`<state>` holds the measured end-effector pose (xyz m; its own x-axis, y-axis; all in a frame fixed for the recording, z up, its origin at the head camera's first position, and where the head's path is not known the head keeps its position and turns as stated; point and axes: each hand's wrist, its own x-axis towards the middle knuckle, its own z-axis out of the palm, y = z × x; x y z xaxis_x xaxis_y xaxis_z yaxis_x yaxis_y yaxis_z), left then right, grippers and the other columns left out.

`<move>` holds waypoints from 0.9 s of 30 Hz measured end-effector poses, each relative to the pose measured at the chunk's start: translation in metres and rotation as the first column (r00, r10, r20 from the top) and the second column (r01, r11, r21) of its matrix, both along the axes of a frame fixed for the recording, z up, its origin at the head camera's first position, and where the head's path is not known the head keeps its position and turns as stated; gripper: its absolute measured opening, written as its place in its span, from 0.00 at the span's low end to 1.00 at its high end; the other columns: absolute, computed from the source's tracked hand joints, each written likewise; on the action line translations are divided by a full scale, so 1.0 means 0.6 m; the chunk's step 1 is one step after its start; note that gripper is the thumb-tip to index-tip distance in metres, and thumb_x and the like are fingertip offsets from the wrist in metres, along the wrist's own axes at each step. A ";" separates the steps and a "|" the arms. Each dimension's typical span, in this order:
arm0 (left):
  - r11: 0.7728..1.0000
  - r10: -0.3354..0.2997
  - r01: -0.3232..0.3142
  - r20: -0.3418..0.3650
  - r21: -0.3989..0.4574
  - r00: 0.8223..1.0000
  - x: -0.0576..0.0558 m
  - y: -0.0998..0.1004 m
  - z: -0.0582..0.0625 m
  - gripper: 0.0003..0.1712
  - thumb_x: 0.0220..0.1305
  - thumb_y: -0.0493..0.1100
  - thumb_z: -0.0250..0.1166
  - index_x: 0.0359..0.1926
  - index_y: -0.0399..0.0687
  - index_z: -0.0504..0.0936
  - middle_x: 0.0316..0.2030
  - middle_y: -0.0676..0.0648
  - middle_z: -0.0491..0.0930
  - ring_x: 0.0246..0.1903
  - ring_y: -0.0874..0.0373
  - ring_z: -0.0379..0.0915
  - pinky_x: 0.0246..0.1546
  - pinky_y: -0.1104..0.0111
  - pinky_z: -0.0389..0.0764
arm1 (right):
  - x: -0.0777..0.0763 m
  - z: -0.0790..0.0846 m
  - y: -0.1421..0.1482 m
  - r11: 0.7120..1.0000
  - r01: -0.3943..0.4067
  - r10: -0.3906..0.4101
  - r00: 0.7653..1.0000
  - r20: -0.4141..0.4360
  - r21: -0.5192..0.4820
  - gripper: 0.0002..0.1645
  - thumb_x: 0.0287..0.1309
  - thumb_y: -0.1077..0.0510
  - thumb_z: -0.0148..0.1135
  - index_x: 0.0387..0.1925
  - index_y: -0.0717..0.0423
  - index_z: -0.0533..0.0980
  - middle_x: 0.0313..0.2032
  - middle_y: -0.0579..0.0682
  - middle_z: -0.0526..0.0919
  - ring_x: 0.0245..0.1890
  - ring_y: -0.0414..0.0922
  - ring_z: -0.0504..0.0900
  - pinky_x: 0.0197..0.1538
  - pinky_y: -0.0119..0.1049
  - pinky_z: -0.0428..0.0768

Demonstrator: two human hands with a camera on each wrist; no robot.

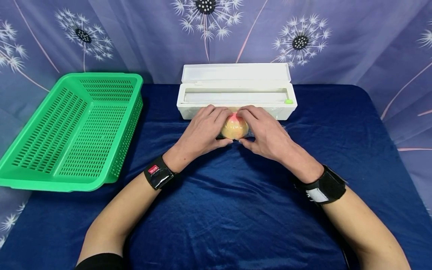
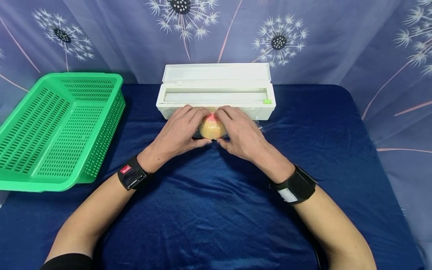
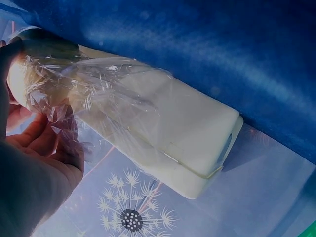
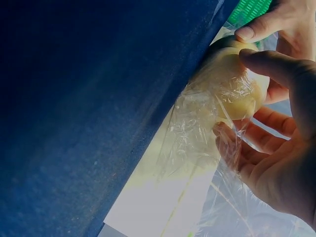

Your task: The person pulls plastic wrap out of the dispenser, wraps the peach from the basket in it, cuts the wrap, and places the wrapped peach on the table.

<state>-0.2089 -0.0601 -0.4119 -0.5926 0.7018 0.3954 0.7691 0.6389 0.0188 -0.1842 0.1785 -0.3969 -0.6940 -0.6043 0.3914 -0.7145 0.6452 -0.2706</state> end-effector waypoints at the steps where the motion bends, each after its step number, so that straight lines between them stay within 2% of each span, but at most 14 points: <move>1: 1.000 -0.001 0.001 0.004 0.003 1.000 0.000 0.000 0.000 0.48 0.56 0.64 0.81 0.68 0.41 0.75 0.61 0.42 0.79 0.55 0.45 0.74 0.59 0.53 0.75 | 0.000 0.000 0.000 1.000 0.002 -0.002 1.000 0.003 0.002 0.44 0.45 0.59 0.87 0.62 0.63 0.74 0.61 0.61 0.77 0.61 0.59 0.78 0.66 0.53 0.76; 12: 1.000 -0.016 0.016 0.018 0.023 1.000 0.000 -0.002 -0.001 0.47 0.58 0.63 0.80 0.68 0.41 0.75 0.61 0.42 0.79 0.56 0.46 0.74 0.60 0.53 0.74 | 0.001 0.000 0.000 1.000 0.019 -0.020 0.999 0.026 0.018 0.45 0.48 0.56 0.87 0.64 0.63 0.73 0.63 0.61 0.77 0.63 0.59 0.77 0.67 0.54 0.75; 27: 1.000 -0.012 0.011 0.031 0.023 0.999 -0.001 -0.001 0.000 0.48 0.59 0.64 0.79 0.68 0.39 0.74 0.62 0.41 0.79 0.56 0.45 0.75 0.60 0.53 0.75 | 0.001 0.000 0.000 0.999 0.024 -0.026 0.999 0.039 0.035 0.48 0.45 0.59 0.88 0.65 0.63 0.72 0.64 0.61 0.76 0.65 0.60 0.76 0.69 0.56 0.73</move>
<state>-0.2093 -0.0609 -0.4118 -0.5968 0.6998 0.3926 0.7754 0.6289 0.0576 -0.1839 0.1784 -0.3970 -0.7235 -0.5992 0.3428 -0.6873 0.6722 -0.2754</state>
